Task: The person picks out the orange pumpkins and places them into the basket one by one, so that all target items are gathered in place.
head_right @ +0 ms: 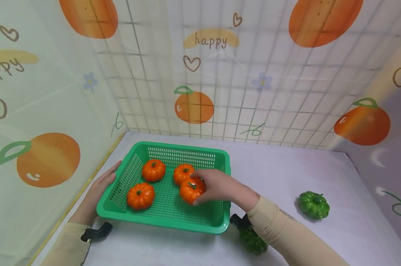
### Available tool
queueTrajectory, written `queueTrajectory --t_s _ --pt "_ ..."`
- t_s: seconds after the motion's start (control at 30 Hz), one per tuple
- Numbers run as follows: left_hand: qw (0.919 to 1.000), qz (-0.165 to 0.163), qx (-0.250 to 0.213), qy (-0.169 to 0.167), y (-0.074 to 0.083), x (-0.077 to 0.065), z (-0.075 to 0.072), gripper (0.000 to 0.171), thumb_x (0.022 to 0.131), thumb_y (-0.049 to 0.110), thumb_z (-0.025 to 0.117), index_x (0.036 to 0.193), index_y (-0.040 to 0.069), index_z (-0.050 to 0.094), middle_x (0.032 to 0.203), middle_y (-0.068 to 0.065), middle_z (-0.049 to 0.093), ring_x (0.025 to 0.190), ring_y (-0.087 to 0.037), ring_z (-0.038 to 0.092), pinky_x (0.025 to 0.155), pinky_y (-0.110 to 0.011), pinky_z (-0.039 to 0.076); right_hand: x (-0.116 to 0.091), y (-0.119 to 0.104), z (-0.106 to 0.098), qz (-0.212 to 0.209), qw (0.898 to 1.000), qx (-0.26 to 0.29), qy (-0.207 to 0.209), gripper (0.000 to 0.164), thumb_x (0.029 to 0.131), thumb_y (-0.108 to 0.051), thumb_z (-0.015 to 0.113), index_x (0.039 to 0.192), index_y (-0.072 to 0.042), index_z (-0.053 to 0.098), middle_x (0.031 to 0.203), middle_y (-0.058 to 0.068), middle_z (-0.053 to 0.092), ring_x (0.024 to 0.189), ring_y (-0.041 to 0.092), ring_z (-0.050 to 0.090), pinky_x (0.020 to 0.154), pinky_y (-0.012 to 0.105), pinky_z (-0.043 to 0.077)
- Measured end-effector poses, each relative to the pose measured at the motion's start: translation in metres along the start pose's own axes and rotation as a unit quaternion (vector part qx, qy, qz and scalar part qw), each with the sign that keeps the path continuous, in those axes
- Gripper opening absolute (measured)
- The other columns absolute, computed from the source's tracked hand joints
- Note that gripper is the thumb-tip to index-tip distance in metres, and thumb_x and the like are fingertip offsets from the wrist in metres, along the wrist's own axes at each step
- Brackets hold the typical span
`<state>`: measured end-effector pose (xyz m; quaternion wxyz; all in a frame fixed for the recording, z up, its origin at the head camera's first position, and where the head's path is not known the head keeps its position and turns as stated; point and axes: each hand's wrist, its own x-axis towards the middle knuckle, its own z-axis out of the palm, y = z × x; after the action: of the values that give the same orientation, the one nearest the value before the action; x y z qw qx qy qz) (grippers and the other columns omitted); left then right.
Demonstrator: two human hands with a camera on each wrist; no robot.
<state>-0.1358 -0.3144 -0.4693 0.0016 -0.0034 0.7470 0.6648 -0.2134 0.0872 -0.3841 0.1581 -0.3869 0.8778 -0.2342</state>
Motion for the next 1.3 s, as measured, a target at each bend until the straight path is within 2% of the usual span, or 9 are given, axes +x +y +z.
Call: queueTrajectory --t_s 0.17,0.4,0.57,0.67,0.8,0.9,1.03,1.3 --pt "0.9999 -0.004 0.013 -0.001 0.002 0.001 -0.001 0.053 0.104 0.048 0.042 0.155 0.035 0.032 0.161 0.011 0.023 0.147 -0.023 0.019 0.100 -0.027 0.040 0.004 -0.002 0.006 -0.013 1.000 -0.018 -0.012 0.074 0.072 -0.044 0.088 0.134 -0.016 0.059 0.126 -0.006 0.061 0.111 0.013 0.055 0.096 0.035 0.047" --pt "1.0000 -0.005 0.003 -0.007 0.000 0.001 0.000 0.052 0.105 0.046 0.042 0.155 0.035 0.031 0.161 0.010 0.023 0.146 -0.026 0.021 0.097 -0.025 0.043 0.013 -0.001 0.019 -0.030 0.998 -0.036 -0.031 0.071 0.070 -0.046 0.088 0.129 -0.016 0.061 0.120 -0.007 0.063 0.104 0.011 0.056 0.094 0.033 0.047" --pt "0.9999 -0.007 -0.005 -0.012 0.000 0.003 0.002 0.052 0.105 0.046 0.042 0.155 0.036 0.032 0.161 0.009 0.023 0.146 -0.026 0.022 0.097 -0.029 0.044 0.015 -0.002 0.026 -0.021 0.998 -0.045 -0.036 0.068 0.069 -0.044 0.089 0.125 -0.017 0.062 0.113 -0.009 0.064 0.097 0.010 0.055 0.089 0.029 0.048" --pt "0.9999 -0.009 0.005 -0.009 -0.002 0.003 0.002 0.052 0.105 0.048 0.042 0.154 0.038 0.033 0.161 0.011 0.024 0.146 -0.025 0.022 0.099 -0.031 0.042 0.014 -0.003 0.027 -0.014 0.998 -0.047 -0.039 0.068 0.068 -0.042 0.090 0.124 -0.017 0.062 0.112 -0.009 0.065 0.095 0.010 0.054 0.088 0.029 0.047" --pt "0.9998 -0.013 0.014 -0.004 -0.004 0.001 -0.003 0.052 0.104 0.049 0.042 0.154 0.038 0.033 0.161 0.010 0.023 0.146 -0.025 0.020 0.098 -0.028 0.042 0.016 -0.006 0.029 -0.016 0.998 -0.053 -0.044 0.068 0.068 -0.040 0.091 0.124 -0.017 0.062 0.113 -0.010 0.064 0.095 0.009 0.054 0.089 0.028 0.047" --pt "0.9998 -0.016 0.003 -0.009 -0.005 -0.002 -0.006 0.052 0.105 0.048 0.041 0.155 0.037 0.032 0.162 0.010 0.022 0.146 -0.027 0.019 0.096 -0.025 0.043 0.018 -0.007 0.032 -0.018 0.997 -0.057 -0.050 0.067 0.068 -0.039 0.091 0.124 -0.018 0.062 0.112 -0.011 0.064 0.094 0.008 0.054 0.088 0.027 0.047" --pt "0.9997 -0.015 -0.012 -0.016 -0.004 -0.003 -0.003 0.053 0.105 0.047 0.041 0.156 0.036 0.030 0.162 0.010 0.020 0.147 -0.027 0.018 0.095 -0.023 0.044 0.017 -0.006 0.032 -0.020 0.996 -0.064 -0.053 0.067 0.068 -0.039 0.091 0.124 -0.019 0.062 0.111 -0.011 0.064 0.092 0.007 0.054 0.086 0.026 0.047" --pt "0.9997 -0.017 -0.002 -0.017 0.000 -0.002 -0.004 0.052 0.106 0.045 0.040 0.156 0.036 0.029 0.163 0.008 0.019 0.146 -0.028 0.018 0.095 -0.023 0.044 0.017 -0.005 0.034 -0.016 0.997 -0.062 -0.052 0.068 0.068 -0.038 0.091 0.125 -0.019 0.061 0.113 -0.011 0.064 0.093 0.007 0.054 0.086 0.026 0.047"
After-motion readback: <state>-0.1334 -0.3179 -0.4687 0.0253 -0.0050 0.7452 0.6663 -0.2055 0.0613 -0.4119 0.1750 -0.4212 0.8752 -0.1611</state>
